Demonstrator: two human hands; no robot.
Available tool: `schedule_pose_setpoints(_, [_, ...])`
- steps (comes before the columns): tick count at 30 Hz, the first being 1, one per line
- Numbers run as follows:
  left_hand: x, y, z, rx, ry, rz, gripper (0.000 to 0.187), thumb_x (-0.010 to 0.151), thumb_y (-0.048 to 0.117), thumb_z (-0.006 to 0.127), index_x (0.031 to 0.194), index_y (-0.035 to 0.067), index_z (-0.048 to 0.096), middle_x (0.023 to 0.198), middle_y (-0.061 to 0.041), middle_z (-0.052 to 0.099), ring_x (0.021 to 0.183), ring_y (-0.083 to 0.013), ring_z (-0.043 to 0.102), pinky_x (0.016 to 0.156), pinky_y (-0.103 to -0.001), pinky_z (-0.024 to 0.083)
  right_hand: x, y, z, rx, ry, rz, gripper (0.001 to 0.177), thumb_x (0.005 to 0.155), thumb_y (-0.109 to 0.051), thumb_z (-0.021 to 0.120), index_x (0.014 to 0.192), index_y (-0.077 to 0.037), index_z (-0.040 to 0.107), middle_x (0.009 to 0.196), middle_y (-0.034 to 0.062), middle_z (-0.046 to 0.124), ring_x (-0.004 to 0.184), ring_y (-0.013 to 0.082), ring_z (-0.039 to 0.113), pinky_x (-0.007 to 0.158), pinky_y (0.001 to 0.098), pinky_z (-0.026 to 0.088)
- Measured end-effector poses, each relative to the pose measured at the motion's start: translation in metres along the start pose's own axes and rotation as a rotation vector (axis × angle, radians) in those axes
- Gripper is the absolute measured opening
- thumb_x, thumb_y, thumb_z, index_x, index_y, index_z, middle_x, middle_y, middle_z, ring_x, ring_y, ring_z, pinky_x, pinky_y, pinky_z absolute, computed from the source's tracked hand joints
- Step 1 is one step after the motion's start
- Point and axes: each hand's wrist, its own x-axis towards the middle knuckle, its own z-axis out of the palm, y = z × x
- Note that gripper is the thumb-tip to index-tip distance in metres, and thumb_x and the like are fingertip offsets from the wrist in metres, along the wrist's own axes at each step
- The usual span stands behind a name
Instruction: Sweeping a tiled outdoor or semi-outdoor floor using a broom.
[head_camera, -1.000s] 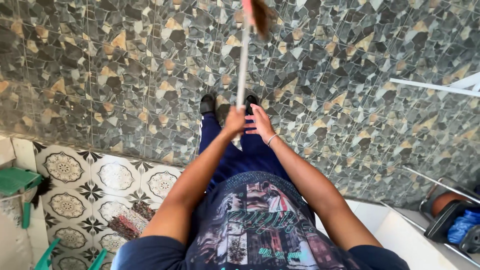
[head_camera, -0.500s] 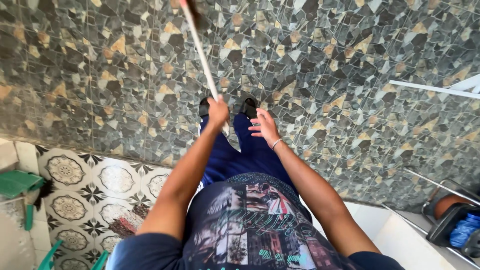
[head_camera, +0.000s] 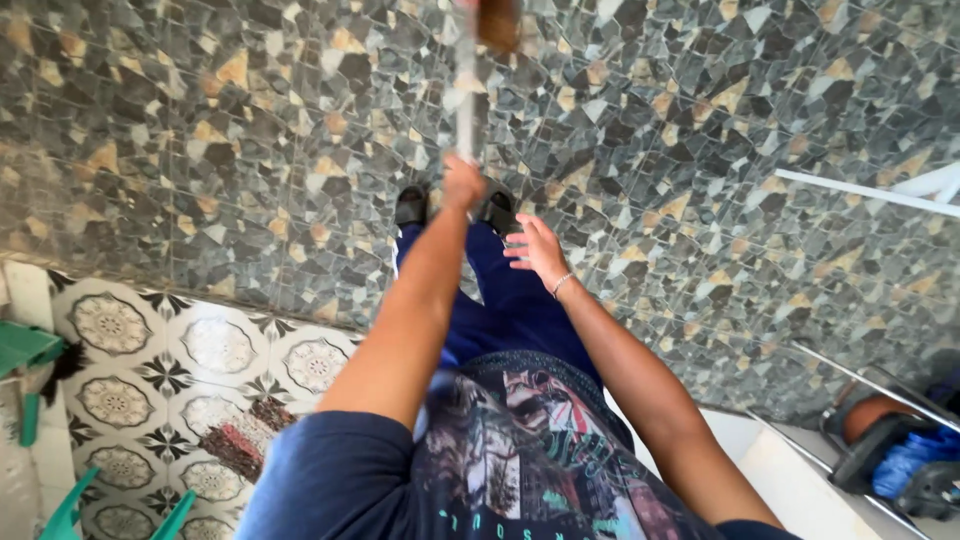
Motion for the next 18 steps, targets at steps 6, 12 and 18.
schedule_pose_setpoints(6, [-0.055,0.027,-0.08,-0.24,0.096,-0.147,0.044,0.106,0.043,0.047,0.121,0.003,0.039,0.102,-0.031,0.069,0.092,-0.0491,0.069,0.078,-0.055,0.055,-0.013,0.001,-0.006,0.022,0.034,-0.029,0.05,0.106,-0.045,0.043,0.146,-0.015,0.048,0.122,0.0174,0.069,0.092,0.027,0.075,0.071,0.0395,0.063])
schedule_pose_setpoints(12, [-0.221,0.102,-0.121,-0.516,-0.13,-0.258,0.041,0.102,0.045,0.044,0.114,0.006,0.043,0.089,-0.024,0.068,0.08,-0.0454,0.072,0.07,-0.059,0.057,-0.032,-0.002,0.033,0.158,-0.069,-0.04,0.045,0.105,-0.046,0.049,0.14,-0.018,0.056,0.111,0.0037,0.063,0.081,0.0155,0.066,0.063,0.0328,0.056])
schedule_pose_setpoints(18, [-0.21,0.081,-0.039,-0.168,-0.029,0.026,0.042,0.109,0.043,0.043,0.115,0.004,0.058,0.119,-0.025,0.066,0.114,-0.0456,0.061,0.098,-0.059,0.046,-0.055,-0.021,0.033,0.321,0.073,0.057,0.035,0.103,-0.041,0.054,0.118,-0.013,0.066,0.106,0.0043,0.07,0.085,0.0151,0.067,0.066,0.0315,0.053])
